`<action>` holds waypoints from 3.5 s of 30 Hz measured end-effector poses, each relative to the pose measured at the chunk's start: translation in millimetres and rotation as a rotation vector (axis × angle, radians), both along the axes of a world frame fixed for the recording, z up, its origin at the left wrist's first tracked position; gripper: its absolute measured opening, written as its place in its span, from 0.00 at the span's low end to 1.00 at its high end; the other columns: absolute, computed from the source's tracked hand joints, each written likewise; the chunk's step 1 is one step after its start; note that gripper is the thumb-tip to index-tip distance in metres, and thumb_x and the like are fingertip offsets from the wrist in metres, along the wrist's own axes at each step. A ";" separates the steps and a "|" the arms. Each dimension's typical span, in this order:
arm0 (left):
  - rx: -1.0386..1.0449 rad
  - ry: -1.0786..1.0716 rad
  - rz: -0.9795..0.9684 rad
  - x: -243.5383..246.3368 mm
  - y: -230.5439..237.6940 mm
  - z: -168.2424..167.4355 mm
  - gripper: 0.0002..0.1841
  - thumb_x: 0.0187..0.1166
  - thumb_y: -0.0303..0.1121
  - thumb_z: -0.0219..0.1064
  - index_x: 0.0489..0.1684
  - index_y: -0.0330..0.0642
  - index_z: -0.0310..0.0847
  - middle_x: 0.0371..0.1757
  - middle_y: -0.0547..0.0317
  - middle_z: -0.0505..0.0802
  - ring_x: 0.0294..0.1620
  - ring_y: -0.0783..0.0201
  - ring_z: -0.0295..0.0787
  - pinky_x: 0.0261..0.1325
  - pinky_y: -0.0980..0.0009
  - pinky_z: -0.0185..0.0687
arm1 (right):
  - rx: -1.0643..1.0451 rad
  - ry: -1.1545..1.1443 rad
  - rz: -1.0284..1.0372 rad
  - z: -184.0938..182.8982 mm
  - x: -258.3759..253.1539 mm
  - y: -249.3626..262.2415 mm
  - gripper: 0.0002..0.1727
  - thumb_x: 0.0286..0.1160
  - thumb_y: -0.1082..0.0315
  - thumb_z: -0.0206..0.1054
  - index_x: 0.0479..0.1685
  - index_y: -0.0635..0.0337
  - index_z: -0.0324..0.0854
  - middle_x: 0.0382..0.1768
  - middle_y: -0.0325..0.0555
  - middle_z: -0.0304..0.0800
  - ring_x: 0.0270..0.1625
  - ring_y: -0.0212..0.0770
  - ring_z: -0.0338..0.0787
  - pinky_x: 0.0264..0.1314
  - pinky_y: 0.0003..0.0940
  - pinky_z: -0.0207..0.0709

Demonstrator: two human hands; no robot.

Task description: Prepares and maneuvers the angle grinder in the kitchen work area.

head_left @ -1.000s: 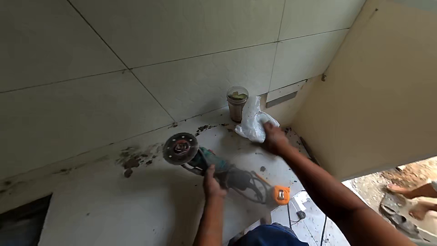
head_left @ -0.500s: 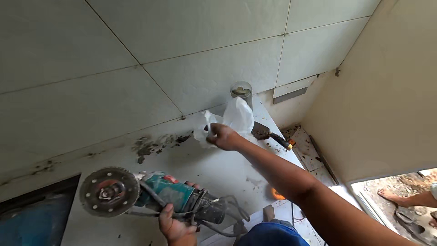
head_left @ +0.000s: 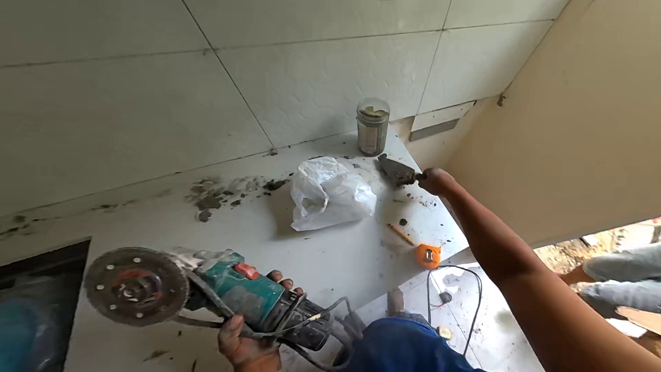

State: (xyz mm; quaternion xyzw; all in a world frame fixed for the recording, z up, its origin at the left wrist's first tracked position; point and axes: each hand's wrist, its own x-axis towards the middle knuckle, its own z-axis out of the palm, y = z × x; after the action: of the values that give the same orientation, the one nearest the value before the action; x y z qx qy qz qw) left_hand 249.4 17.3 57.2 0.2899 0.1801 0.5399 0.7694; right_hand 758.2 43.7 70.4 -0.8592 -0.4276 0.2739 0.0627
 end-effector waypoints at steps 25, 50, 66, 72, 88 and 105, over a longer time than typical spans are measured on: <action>-0.014 0.296 0.193 19.9 -31.4 9.1 0.20 0.47 0.54 0.85 0.34 0.58 0.88 0.35 0.70 0.96 0.39 0.77 0.95 0.42 0.75 0.92 | 0.760 0.746 0.365 14.0 -324.6 -52.9 0.24 0.90 0.65 0.48 0.50 0.72 0.90 0.57 0.66 0.88 0.63 0.58 0.87 0.71 0.53 0.76; -0.042 0.546 -0.210 -45.4 22.0 -20.1 0.34 0.49 0.52 0.87 0.58 0.49 0.86 0.56 0.56 0.95 0.56 0.62 0.94 0.57 0.65 0.92 | 0.628 0.663 -0.381 -48.8 -141.3 -259.6 0.47 0.46 0.71 0.87 0.73 0.52 0.65 0.60 0.52 0.87 0.48 0.47 0.94 0.46 0.46 0.93; -0.002 0.564 -0.179 -27.4 5.7 -13.7 0.31 0.48 0.52 0.87 0.53 0.50 0.88 0.52 0.58 0.96 0.53 0.64 0.95 0.54 0.68 0.92 | 1.128 2.115 -0.195 -101.5 -221.2 -274.6 0.34 0.65 0.55 0.78 0.78 0.47 0.79 0.73 0.58 0.84 0.58 0.52 0.94 0.44 0.40 0.91; -0.024 0.583 -0.135 -44.4 1.3 -18.0 0.34 0.48 0.53 0.86 0.56 0.48 0.85 0.54 0.57 0.96 0.55 0.63 0.94 0.56 0.67 0.92 | 0.740 2.135 -0.482 -121.1 -215.4 -293.8 0.31 0.82 0.38 0.54 0.74 0.44 0.81 0.71 0.57 0.86 0.65 0.62 0.91 0.47 0.55 0.91; -0.096 0.706 0.006 -66.5 -6.3 -5.7 0.24 0.60 0.45 0.81 0.53 0.47 0.82 0.49 0.59 0.96 0.51 0.64 0.95 0.50 0.68 0.94 | -0.412 0.882 -0.086 -221.6 -187.7 -258.9 0.27 0.93 0.47 0.51 0.79 0.52 0.75 0.64 0.60 0.85 0.55 0.55 0.88 0.55 0.57 0.79; -0.058 0.753 0.055 -80.0 0.6 -10.9 0.23 0.63 0.43 0.75 0.56 0.45 0.77 0.48 0.59 0.96 0.52 0.62 0.95 0.54 0.67 0.93 | -0.439 0.662 -0.036 -273.9 -199.7 -268.8 0.31 0.94 0.52 0.39 0.76 0.63 0.76 0.75 0.65 0.80 0.81 0.61 0.77 0.83 0.65 0.64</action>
State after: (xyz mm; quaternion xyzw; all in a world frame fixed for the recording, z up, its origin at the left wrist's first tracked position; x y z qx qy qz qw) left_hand 169.4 17.9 46.3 0.4414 0.4732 0.4105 0.6424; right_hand 558.6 -225.1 -203.5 -0.7249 -0.3002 0.6198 0.0168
